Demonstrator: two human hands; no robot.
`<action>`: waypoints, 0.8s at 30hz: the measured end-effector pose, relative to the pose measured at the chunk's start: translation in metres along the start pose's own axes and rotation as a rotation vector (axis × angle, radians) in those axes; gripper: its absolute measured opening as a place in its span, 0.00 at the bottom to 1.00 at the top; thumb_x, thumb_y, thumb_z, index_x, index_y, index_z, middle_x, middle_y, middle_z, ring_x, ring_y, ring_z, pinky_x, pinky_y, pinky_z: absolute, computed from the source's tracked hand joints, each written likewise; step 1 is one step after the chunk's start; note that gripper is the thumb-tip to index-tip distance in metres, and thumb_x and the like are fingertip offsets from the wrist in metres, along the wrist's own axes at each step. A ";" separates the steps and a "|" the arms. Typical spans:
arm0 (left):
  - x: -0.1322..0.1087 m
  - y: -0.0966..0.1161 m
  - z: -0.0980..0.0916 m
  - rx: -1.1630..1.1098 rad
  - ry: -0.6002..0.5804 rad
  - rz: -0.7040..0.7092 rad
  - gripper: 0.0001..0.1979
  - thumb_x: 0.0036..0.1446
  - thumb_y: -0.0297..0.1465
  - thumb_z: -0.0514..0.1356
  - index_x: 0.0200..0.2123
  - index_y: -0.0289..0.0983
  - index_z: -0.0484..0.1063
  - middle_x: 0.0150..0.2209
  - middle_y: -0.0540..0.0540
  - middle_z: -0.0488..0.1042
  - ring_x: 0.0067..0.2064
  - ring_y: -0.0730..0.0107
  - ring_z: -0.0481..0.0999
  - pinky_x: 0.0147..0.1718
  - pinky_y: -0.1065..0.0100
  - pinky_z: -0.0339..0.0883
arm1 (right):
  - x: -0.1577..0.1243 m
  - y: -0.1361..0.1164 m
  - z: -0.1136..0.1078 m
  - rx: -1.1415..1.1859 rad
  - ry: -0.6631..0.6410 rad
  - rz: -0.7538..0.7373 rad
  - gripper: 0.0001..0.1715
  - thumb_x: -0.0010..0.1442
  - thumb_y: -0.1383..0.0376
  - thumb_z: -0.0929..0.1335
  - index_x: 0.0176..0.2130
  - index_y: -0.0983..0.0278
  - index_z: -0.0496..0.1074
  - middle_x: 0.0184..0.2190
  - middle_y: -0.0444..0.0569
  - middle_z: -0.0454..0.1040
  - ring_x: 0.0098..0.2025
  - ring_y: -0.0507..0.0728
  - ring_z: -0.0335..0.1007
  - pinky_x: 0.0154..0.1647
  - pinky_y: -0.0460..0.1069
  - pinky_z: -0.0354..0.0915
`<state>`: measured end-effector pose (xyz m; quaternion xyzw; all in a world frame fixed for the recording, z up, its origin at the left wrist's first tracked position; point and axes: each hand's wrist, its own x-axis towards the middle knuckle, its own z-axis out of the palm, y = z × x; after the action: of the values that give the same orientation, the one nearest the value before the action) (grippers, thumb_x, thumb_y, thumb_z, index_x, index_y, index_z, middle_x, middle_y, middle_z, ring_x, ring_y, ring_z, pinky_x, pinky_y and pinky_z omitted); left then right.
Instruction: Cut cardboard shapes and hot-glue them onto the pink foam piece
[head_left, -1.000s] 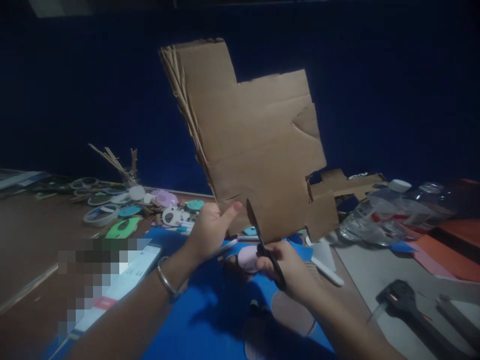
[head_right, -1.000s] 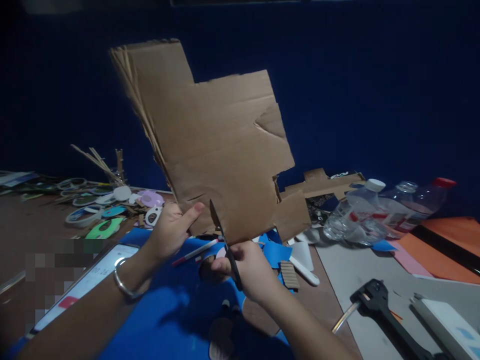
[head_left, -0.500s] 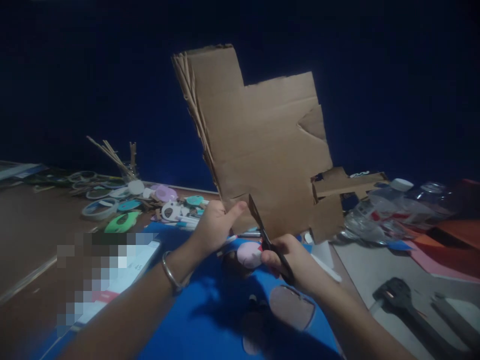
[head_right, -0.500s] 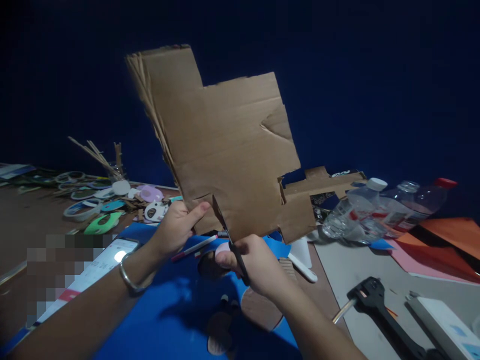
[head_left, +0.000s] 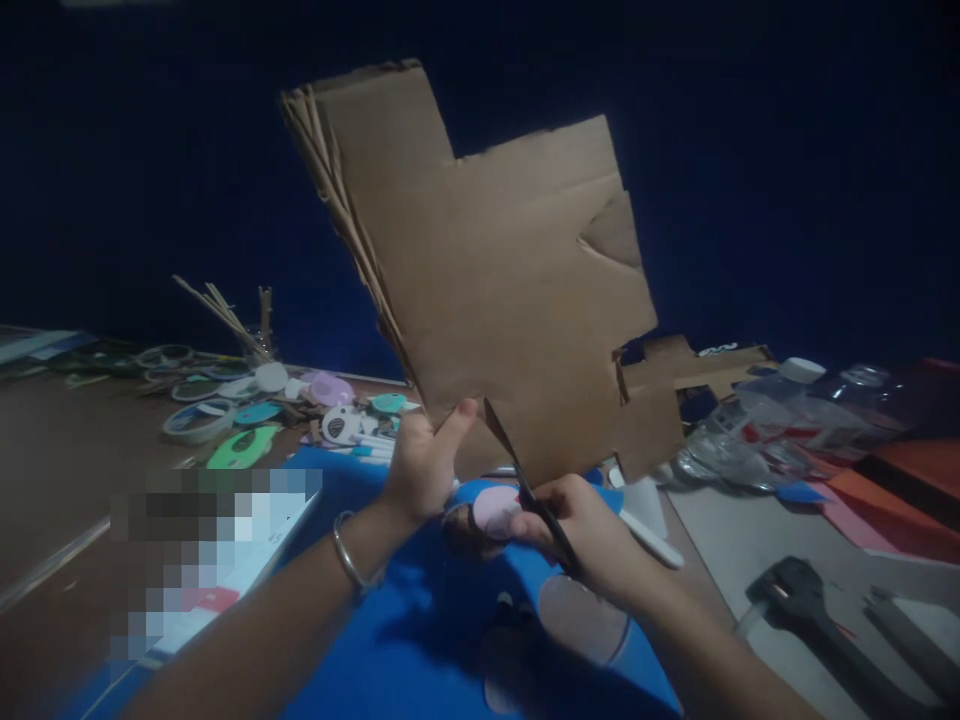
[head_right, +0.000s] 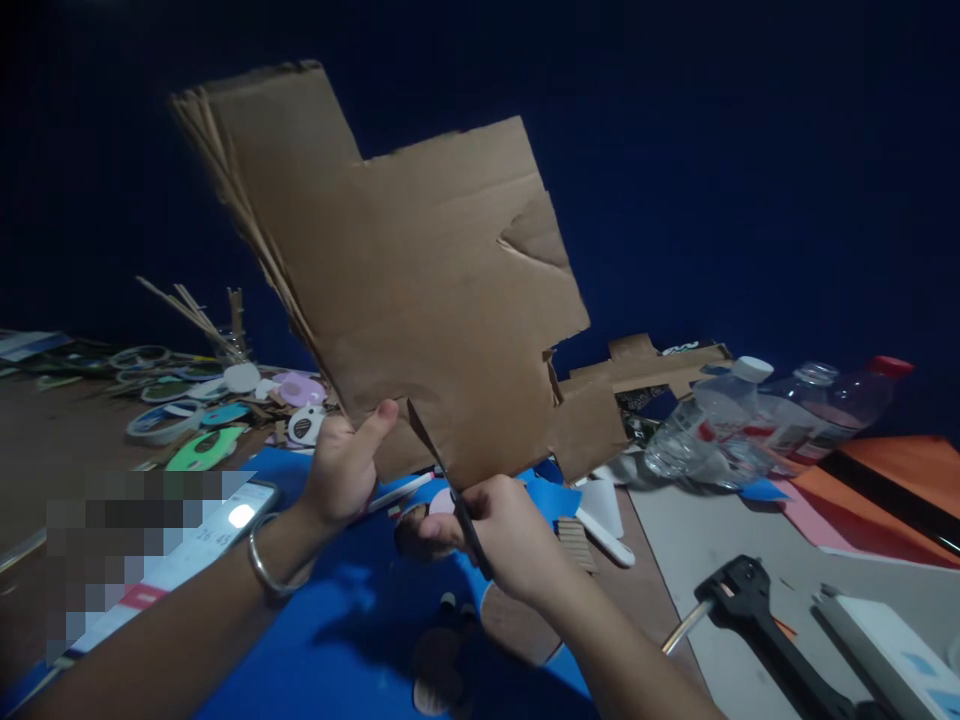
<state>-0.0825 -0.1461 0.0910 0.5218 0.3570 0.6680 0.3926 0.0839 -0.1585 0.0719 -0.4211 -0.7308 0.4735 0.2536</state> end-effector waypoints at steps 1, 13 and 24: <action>0.000 0.001 -0.001 0.029 -0.017 0.006 0.13 0.54 0.36 0.59 0.39 0.35 0.76 0.37 0.45 0.79 0.38 0.64 0.77 0.41 0.67 0.69 | -0.001 -0.002 -0.001 0.006 -0.012 -0.006 0.32 0.46 0.41 0.66 0.15 0.65 0.59 0.13 0.39 0.52 0.17 0.47 0.46 0.17 0.45 0.42; -0.002 0.003 -0.001 0.077 -0.096 -0.021 0.12 0.55 0.35 0.58 0.37 0.35 0.77 0.36 0.45 0.79 0.41 0.65 0.77 0.43 0.68 0.68 | -0.002 -0.001 0.001 0.066 -0.028 -0.080 0.40 0.40 0.31 0.61 0.18 0.66 0.62 0.16 0.41 0.56 0.21 0.49 0.51 0.20 0.45 0.46; -0.004 0.002 0.001 -0.046 -0.079 -0.097 0.12 0.54 0.36 0.58 0.35 0.34 0.76 0.28 0.46 0.78 0.29 0.67 0.76 0.28 0.69 0.70 | 0.000 -0.001 0.007 0.021 0.030 -0.040 0.38 0.39 0.32 0.62 0.17 0.65 0.59 0.16 0.40 0.52 0.21 0.48 0.45 0.20 0.45 0.42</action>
<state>-0.0817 -0.1502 0.0914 0.5208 0.3505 0.6350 0.4501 0.0783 -0.1621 0.0696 -0.4110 -0.7301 0.4696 0.2785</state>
